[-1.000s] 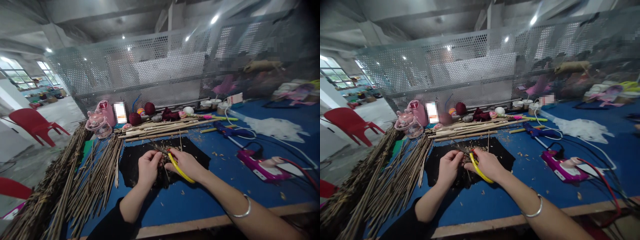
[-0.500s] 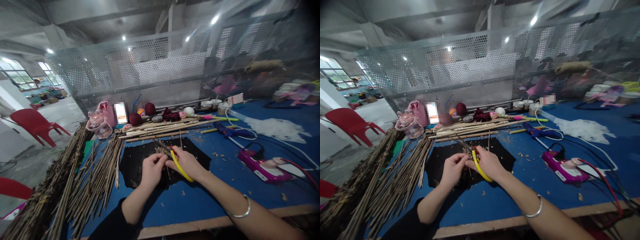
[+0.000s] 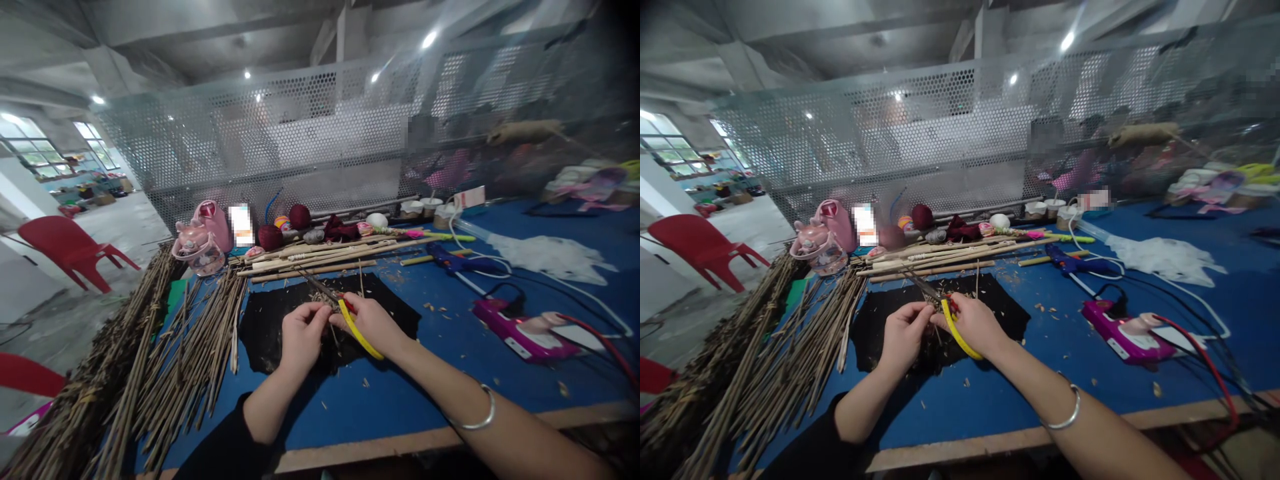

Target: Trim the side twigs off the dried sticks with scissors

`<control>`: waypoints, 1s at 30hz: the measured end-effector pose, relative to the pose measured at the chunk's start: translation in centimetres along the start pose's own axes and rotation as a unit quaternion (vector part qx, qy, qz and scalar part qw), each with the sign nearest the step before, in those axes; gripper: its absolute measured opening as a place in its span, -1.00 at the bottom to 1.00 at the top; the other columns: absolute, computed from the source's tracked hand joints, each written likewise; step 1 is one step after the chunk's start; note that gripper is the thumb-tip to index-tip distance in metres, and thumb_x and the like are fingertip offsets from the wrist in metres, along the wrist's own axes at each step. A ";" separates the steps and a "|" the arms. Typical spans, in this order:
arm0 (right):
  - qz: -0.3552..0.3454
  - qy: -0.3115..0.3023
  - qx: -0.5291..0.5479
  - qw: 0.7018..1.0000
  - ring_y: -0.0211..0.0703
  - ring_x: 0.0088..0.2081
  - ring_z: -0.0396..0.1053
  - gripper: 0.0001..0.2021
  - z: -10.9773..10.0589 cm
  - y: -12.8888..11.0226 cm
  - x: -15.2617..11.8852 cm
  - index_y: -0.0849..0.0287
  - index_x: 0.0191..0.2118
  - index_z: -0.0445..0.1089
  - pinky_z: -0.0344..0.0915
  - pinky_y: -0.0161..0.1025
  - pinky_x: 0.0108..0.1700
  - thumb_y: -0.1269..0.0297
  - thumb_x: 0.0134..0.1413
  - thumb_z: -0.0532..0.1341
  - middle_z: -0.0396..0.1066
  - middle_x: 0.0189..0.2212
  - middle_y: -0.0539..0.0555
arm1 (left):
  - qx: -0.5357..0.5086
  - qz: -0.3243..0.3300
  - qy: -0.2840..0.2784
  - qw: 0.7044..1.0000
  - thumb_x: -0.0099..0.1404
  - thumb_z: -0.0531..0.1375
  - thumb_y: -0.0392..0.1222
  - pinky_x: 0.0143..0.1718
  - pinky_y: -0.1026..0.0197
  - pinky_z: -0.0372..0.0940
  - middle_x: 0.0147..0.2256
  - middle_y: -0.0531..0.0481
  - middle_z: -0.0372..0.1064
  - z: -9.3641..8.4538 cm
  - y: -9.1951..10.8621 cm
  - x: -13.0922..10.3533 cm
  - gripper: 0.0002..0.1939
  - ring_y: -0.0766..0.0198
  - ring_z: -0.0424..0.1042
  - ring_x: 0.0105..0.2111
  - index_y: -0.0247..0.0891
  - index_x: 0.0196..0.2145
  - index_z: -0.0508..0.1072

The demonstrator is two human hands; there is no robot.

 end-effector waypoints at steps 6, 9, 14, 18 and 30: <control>-0.029 0.005 -0.013 0.999 -0.23 -0.45 0.28 -0.67 -0.4 -0.9 -0.4 0.11 -0.28 0.15 0.05 -0.37 -0.46 0.03 -0.14 0.17 0.33 -0.43 0.00 | 0.019 0.031 0.001 0.999 0.05 0.19 -0.12 -0.48 0.35 0.23 -0.54 -0.01 0.40 -0.1 1.0 -0.1 -0.79 0.37 0.31 -0.53 -0.35 -0.49 0.48; -0.027 0.002 -0.004 1.000 -0.23 -0.45 0.28 -0.68 -0.2 -0.9 -0.4 0.12 -0.29 0.14 0.06 -0.37 -0.46 0.04 -0.12 0.16 0.33 -0.44 0.01 | 0.015 0.022 -0.004 1.000 0.05 0.19 -0.11 -0.50 0.35 0.24 -0.54 0.00 0.39 0.0 0.9 -0.1 -0.79 0.37 0.31 -0.54 -0.34 -0.49 0.48; -0.005 -0.007 -0.017 1.000 -0.27 -0.55 0.20 -0.71 0.0 -0.5 -0.1 0.13 -0.40 0.18 0.00 -0.38 -0.53 0.00 -0.10 0.14 0.29 -0.57 -0.03 | 0.001 0.004 0.000 1.000 0.05 0.19 -0.07 -0.53 0.34 0.23 -0.53 0.01 0.38 -0.1 0.1 0.0 -0.75 0.38 0.29 -0.57 -0.34 -0.43 0.47; 0.000 -0.016 -0.004 1.000 -0.25 -0.53 0.24 -0.70 -0.1 -0.4 0.1 0.14 -0.41 0.22 0.01 -0.38 -0.53 -0.03 -0.06 0.09 0.32 -0.55 -0.01 | -0.002 0.008 0.012 1.000 0.04 0.19 -0.07 -0.53 0.35 0.22 -0.52 0.00 0.38 -0.3 0.0 0.1 -0.75 0.39 0.28 -0.57 -0.34 -0.42 0.47; -0.029 -0.018 -0.031 0.999 -0.17 -0.42 0.33 -0.69 0.0 -1.1 -0.4 0.13 -0.29 0.15 0.06 -0.35 -0.44 0.01 -0.06 0.13 0.35 -0.44 0.04 | 0.002 0.033 0.010 0.999 0.07 0.17 -0.07 -0.50 0.34 0.23 -0.52 -0.02 0.39 -0.3 0.9 0.1 -0.74 0.36 0.30 -0.54 -0.36 -0.47 0.47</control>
Point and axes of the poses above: each hand's wrist, its own x-axis towards the middle knuckle, its own z-axis out of the palm, y = z × x, the point moved 6 cm from there along x, towards the middle knuckle
